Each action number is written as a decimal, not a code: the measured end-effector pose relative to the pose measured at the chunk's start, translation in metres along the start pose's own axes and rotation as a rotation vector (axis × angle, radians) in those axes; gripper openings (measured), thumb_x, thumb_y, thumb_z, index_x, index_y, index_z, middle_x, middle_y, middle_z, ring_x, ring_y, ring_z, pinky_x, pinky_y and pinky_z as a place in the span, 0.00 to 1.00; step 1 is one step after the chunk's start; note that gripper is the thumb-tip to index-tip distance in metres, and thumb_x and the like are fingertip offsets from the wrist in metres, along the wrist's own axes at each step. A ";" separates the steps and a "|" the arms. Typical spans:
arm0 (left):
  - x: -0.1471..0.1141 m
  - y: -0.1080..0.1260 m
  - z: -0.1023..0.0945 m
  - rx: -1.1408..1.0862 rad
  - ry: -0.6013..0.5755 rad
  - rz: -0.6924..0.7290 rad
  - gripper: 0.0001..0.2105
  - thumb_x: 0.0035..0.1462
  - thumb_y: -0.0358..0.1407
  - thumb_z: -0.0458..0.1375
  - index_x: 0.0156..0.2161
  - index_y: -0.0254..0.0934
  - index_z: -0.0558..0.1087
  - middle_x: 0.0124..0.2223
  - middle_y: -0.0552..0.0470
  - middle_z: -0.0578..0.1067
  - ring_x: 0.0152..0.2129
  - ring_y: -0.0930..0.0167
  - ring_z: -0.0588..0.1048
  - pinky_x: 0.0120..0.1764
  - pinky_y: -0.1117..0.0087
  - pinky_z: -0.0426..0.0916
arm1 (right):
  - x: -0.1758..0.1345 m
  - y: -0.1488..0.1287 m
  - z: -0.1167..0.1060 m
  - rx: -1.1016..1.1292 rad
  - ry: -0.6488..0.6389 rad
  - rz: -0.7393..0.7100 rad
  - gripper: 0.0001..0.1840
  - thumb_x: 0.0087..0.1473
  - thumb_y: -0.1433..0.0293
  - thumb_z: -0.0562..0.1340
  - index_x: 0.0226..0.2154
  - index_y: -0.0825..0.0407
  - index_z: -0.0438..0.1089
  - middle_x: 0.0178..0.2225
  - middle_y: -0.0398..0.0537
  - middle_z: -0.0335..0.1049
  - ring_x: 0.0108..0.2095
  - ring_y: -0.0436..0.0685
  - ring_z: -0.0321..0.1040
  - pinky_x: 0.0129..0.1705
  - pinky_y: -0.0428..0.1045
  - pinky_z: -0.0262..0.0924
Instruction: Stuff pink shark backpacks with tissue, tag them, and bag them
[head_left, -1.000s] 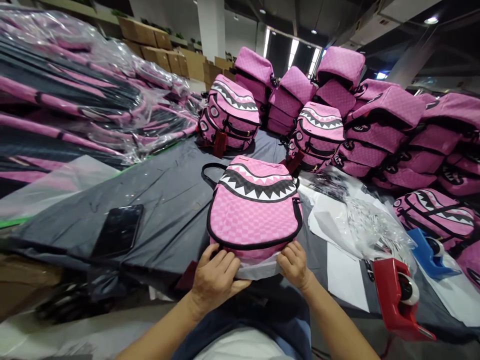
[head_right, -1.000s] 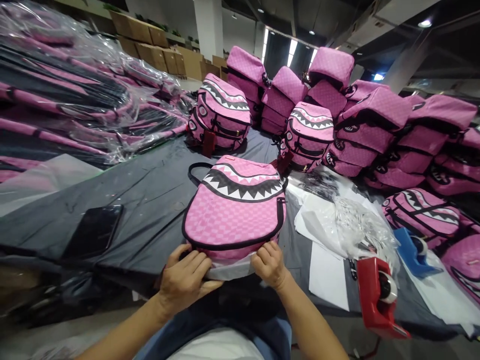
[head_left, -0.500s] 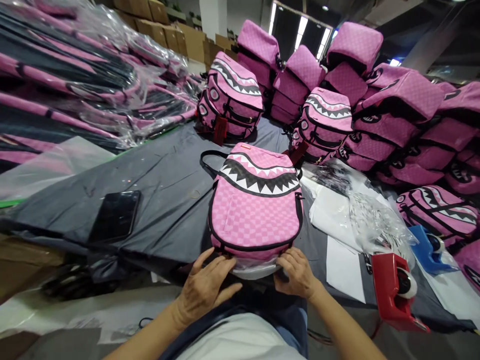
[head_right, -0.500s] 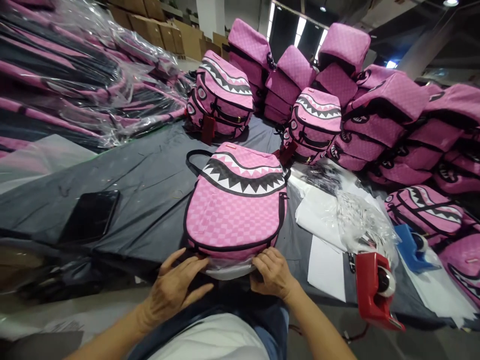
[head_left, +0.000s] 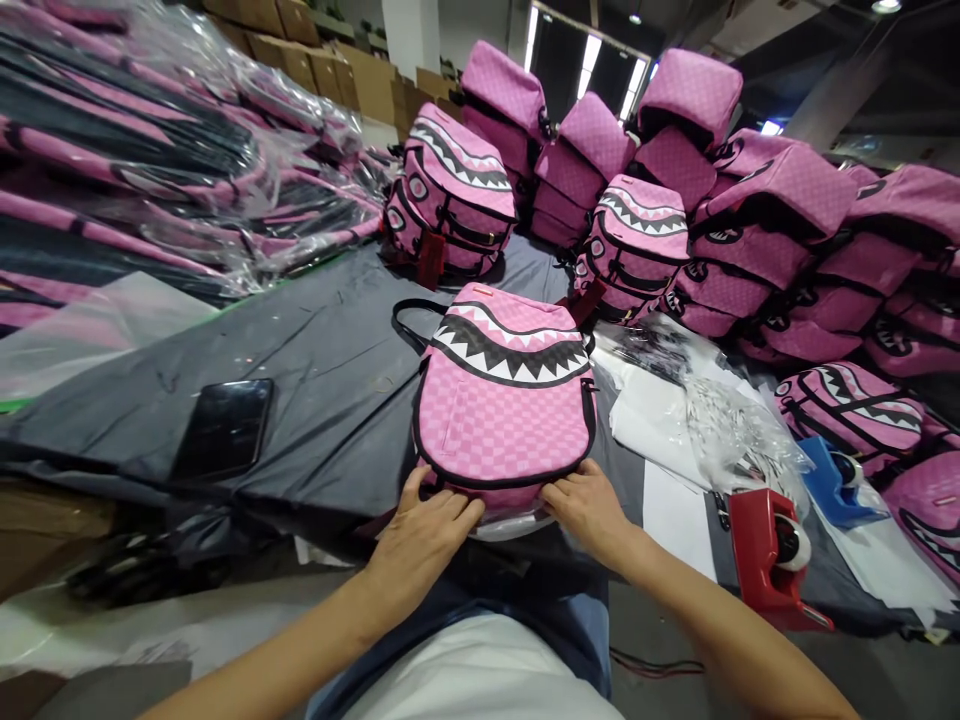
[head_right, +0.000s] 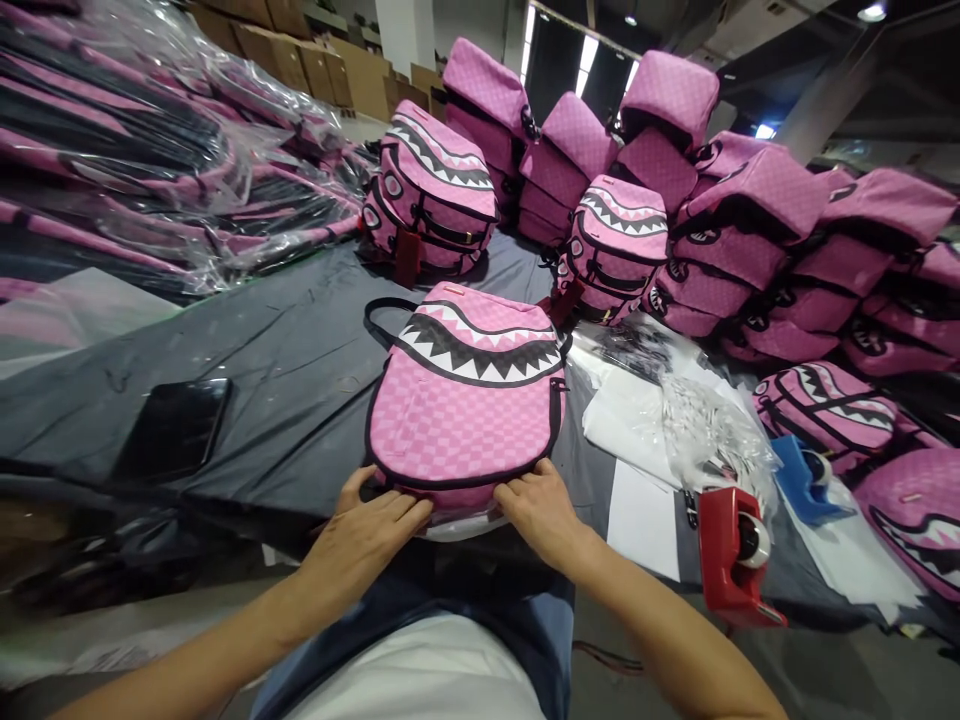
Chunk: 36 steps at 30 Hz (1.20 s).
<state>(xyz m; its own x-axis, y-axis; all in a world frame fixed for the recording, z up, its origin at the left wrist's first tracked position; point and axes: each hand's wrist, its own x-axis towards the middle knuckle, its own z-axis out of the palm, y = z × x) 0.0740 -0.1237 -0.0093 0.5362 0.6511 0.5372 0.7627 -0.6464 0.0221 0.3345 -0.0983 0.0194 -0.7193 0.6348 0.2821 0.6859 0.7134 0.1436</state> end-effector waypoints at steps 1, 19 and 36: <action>-0.002 -0.002 0.000 -0.019 0.044 0.015 0.13 0.65 0.22 0.48 0.40 0.38 0.72 0.28 0.58 0.73 0.28 0.71 0.72 0.62 0.50 0.54 | 0.000 0.001 -0.002 0.000 0.035 -0.014 0.10 0.64 0.75 0.60 0.30 0.52 0.69 0.23 0.40 0.72 0.26 0.51 0.63 0.42 0.52 0.49; 0.028 -0.069 -0.017 -0.252 0.126 0.722 0.10 0.63 0.21 0.51 0.35 0.35 0.70 0.30 0.51 0.75 0.27 0.71 0.71 0.42 0.66 0.71 | 0.018 0.022 -0.012 0.057 -0.169 -0.262 0.10 0.69 0.64 0.57 0.43 0.53 0.68 0.33 0.44 0.69 0.33 0.53 0.61 0.37 0.51 0.50; 0.001 -0.059 -0.007 -0.155 0.161 0.705 0.08 0.62 0.24 0.55 0.35 0.38 0.72 0.29 0.54 0.74 0.27 0.70 0.72 0.46 0.63 0.70 | 0.002 0.015 -0.020 -0.070 -0.062 -0.472 0.10 0.66 0.75 0.55 0.36 0.49 0.69 0.29 0.42 0.66 0.27 0.51 0.56 0.26 0.50 0.42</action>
<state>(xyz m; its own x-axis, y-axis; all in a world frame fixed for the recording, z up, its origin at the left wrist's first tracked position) 0.0274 -0.0879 -0.0038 0.8115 0.0019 0.5844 0.1904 -0.9462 -0.2614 0.3452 -0.0925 0.0410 -0.9576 0.2646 0.1142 0.2874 0.9074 0.3067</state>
